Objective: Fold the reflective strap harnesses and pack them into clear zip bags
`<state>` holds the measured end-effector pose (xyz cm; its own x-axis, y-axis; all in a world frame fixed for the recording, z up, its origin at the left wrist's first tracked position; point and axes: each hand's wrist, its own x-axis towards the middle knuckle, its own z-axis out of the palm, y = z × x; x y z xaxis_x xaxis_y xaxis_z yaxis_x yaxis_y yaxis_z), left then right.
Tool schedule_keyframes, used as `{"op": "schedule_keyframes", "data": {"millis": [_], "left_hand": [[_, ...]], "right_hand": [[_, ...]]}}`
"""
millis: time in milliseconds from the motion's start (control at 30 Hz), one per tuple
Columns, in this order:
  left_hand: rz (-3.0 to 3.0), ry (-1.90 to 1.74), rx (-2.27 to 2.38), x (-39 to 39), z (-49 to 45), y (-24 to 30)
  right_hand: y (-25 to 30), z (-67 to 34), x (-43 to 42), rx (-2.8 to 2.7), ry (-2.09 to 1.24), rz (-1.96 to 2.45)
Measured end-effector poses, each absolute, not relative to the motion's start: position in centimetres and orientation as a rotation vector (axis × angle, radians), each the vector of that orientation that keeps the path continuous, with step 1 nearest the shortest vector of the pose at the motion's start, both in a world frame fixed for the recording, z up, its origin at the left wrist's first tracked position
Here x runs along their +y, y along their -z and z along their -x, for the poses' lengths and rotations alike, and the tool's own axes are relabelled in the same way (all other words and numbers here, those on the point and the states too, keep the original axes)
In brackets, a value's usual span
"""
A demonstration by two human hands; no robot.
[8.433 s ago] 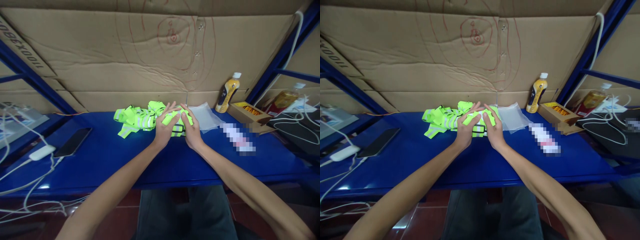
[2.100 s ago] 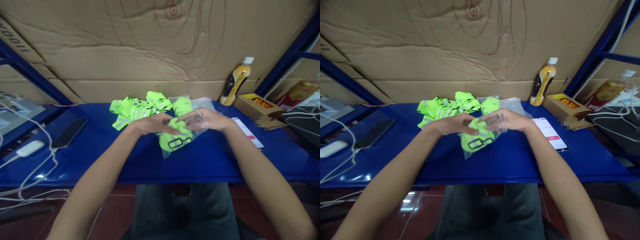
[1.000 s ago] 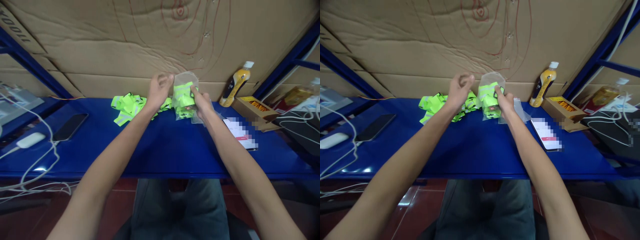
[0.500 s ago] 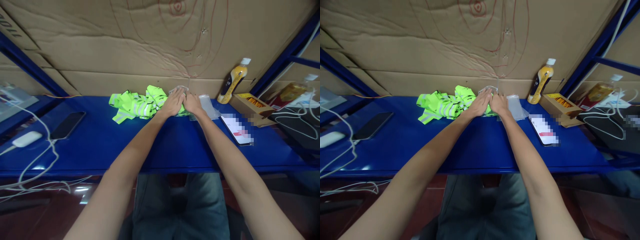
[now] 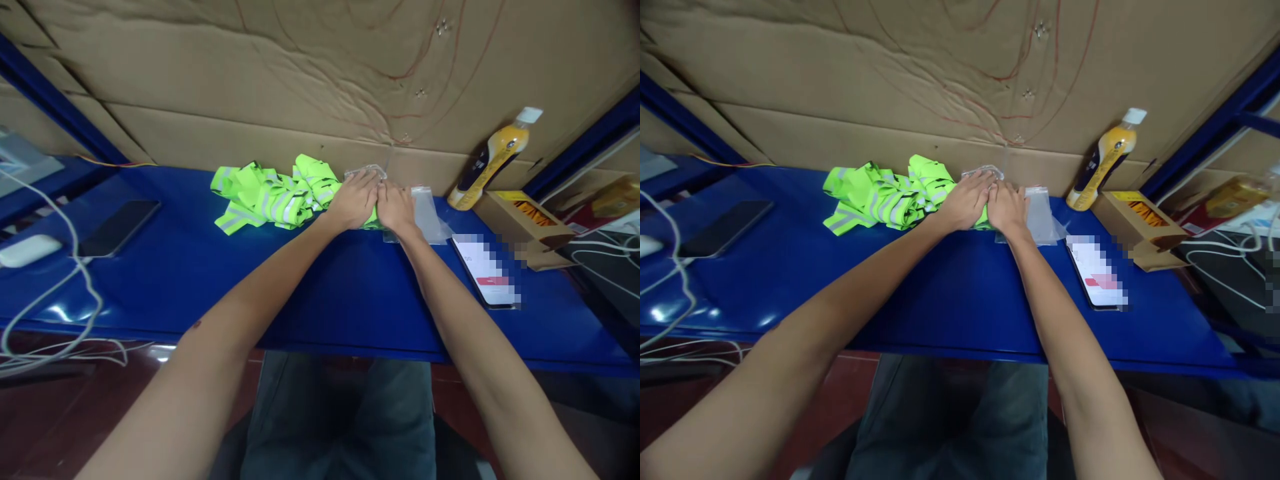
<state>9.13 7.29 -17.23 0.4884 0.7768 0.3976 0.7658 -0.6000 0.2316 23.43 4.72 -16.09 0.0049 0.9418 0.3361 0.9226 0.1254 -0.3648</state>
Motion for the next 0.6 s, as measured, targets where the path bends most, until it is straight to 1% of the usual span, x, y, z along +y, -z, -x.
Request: {"op": "schedule_keyframes", "data": {"millis": [333,500,600], "left_hand": [[-2.734,-0.738,1.442,7.0,-8.7,17.0],[-2.762,-0.735,1.547,6.0,-8.5,14.8],[-2.7,-0.877,1.547,5.9,-7.7,12.6]], "right_hand": [[16.7,-23.3,4.9,-1.804,-0.152,1.706],[16.0,-23.9,5.4,-1.684,-0.135,1.661],[15.1,-24.5,4.8,-1.551,-0.022,1.588]]}}
